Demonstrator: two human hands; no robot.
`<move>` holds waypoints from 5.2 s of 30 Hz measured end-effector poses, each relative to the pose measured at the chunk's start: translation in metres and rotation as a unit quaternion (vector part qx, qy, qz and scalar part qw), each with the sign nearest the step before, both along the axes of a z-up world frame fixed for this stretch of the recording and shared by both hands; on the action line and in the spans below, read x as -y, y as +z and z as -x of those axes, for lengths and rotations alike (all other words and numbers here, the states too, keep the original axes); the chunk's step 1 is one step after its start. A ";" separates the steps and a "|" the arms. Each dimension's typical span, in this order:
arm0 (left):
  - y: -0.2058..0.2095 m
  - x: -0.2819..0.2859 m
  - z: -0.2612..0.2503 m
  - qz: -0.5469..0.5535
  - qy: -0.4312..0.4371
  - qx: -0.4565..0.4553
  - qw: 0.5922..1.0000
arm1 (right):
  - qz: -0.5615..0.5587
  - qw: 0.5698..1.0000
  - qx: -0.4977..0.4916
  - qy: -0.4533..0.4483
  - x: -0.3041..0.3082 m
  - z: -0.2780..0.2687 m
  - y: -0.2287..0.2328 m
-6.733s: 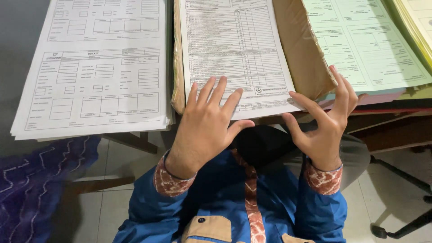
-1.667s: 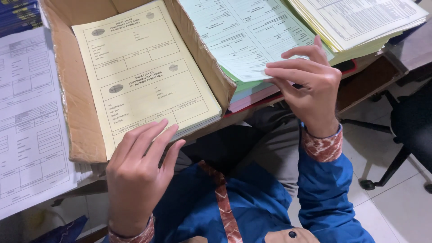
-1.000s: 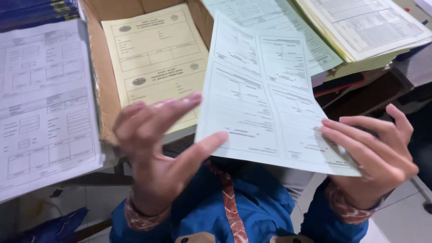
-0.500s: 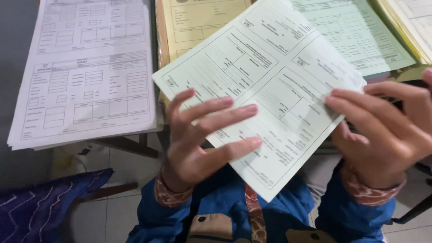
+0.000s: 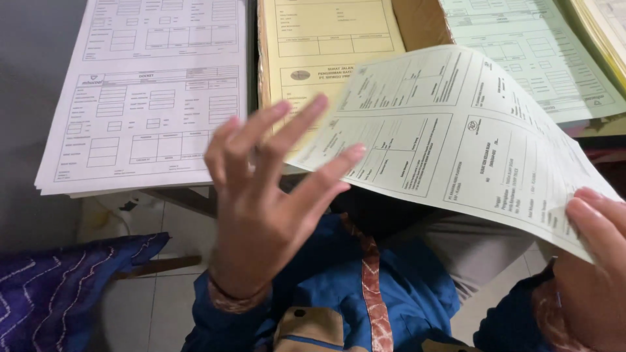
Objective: Sorting and organizing printed documents into different stacks and boxes
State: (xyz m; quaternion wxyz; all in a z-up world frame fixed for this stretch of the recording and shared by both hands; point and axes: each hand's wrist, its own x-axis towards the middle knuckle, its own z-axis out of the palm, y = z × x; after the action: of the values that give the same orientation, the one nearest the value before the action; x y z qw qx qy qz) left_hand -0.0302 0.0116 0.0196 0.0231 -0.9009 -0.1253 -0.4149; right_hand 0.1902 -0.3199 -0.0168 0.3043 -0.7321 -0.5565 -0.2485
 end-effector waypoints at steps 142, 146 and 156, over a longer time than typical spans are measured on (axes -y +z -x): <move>-0.014 -0.016 -0.006 -0.181 0.218 -0.249 0.926 | -0.170 0.972 -0.148 -0.067 -0.160 0.008 -0.058; 0.009 -0.009 0.029 -0.033 0.188 -0.121 0.974 | -0.193 0.963 -0.186 -0.029 -0.158 0.019 -0.052; -0.004 -0.019 0.113 0.048 0.208 -0.098 0.972 | -0.242 0.938 -0.230 -0.096 -0.100 -0.043 -0.165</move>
State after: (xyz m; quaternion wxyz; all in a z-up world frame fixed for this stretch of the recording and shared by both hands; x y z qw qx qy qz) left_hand -0.1434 0.0304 0.0160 0.0775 -0.8914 -0.3271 -0.3040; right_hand 0.2337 -0.2201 -0.1822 0.5666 -0.7236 -0.3216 -0.2280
